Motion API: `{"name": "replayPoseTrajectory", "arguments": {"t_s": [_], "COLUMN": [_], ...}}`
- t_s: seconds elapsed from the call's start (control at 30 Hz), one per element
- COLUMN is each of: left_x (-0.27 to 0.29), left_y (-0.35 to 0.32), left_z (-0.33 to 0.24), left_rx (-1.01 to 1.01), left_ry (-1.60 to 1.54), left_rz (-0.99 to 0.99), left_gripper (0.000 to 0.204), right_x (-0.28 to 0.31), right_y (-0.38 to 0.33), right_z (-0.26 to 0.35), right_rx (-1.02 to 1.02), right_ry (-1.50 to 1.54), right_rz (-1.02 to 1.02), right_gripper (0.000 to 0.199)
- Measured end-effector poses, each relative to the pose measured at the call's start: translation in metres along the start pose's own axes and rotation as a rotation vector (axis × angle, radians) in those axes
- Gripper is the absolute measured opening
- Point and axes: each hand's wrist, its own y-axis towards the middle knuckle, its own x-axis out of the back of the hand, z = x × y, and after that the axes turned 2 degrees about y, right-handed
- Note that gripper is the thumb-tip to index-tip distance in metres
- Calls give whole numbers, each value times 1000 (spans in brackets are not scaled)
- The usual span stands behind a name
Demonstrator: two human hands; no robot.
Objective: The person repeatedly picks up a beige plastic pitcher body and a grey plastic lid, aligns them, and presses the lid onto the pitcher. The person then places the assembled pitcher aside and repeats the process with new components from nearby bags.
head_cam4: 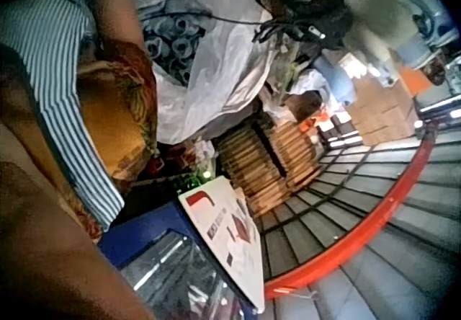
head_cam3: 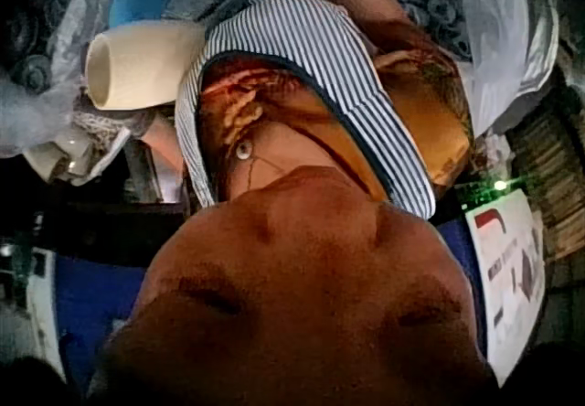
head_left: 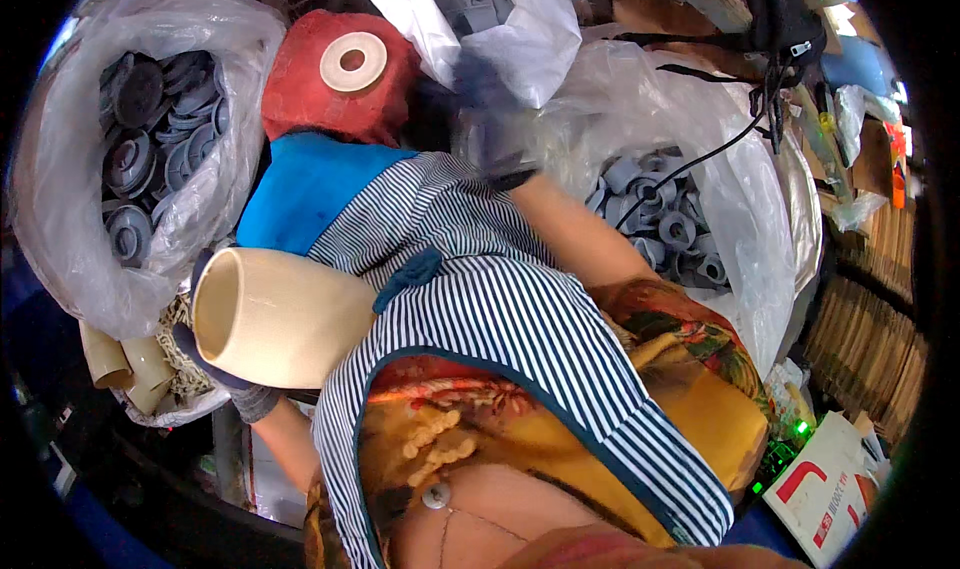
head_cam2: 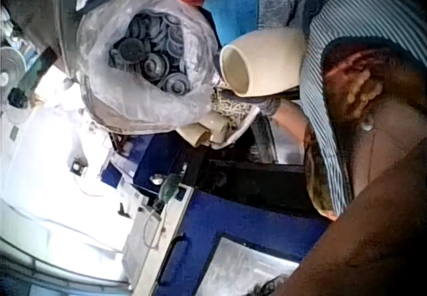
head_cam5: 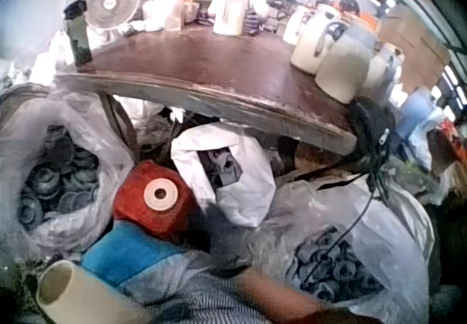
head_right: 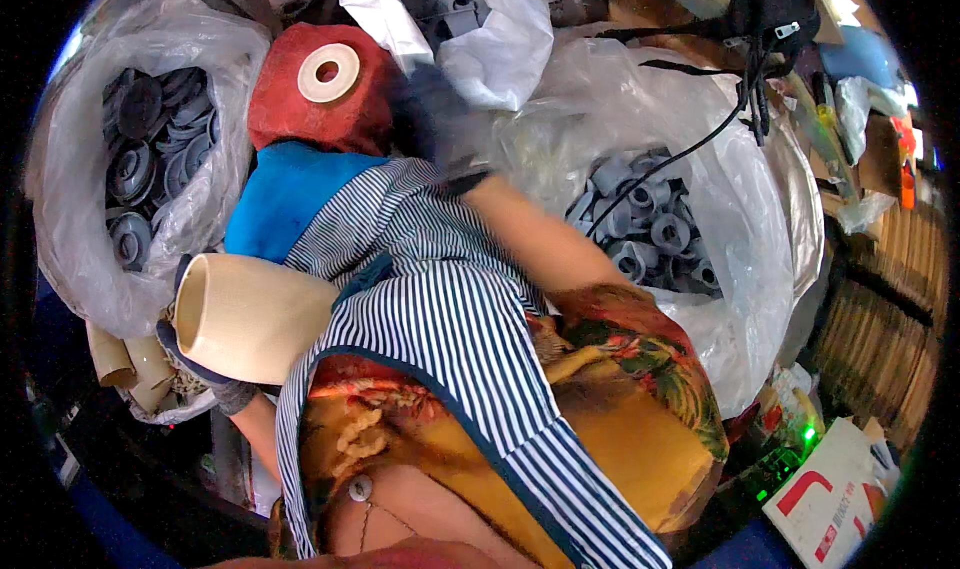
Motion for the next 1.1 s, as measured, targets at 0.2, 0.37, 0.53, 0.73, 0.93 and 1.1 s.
{"name": "replayPoseTrajectory", "arguments": {"t_s": [0.2,0.37,0.53,0.73,0.93,1.1], "left_x": [-18,-26,-18,-4,14,-2], "left_y": [2,5,6,1,0,1], "left_z": [4,6,4,12,26,30], "left_rx": [-105,-44,-27,-24,-132,-167], "left_ry": [300,218,215,117,56,123], "left_rz": [-525,-440,-398,-253,-146,-168], "left_gripper": [70,69,68,61,56,55], "right_x": [33,91,64,54,118,90], "right_y": [-326,-349,-280,-292,-192,0], "right_z": [-275,-234,-212,-244,-215,-94], "right_rx": [-1372,-895,50,-109,-258,-420], "right_ry": [-181,-517,-747,-729,-779,-213], "right_rz": [-414,914,1466,1559,1000,386], "right_gripper": [64,62,60,66,77,73]}}
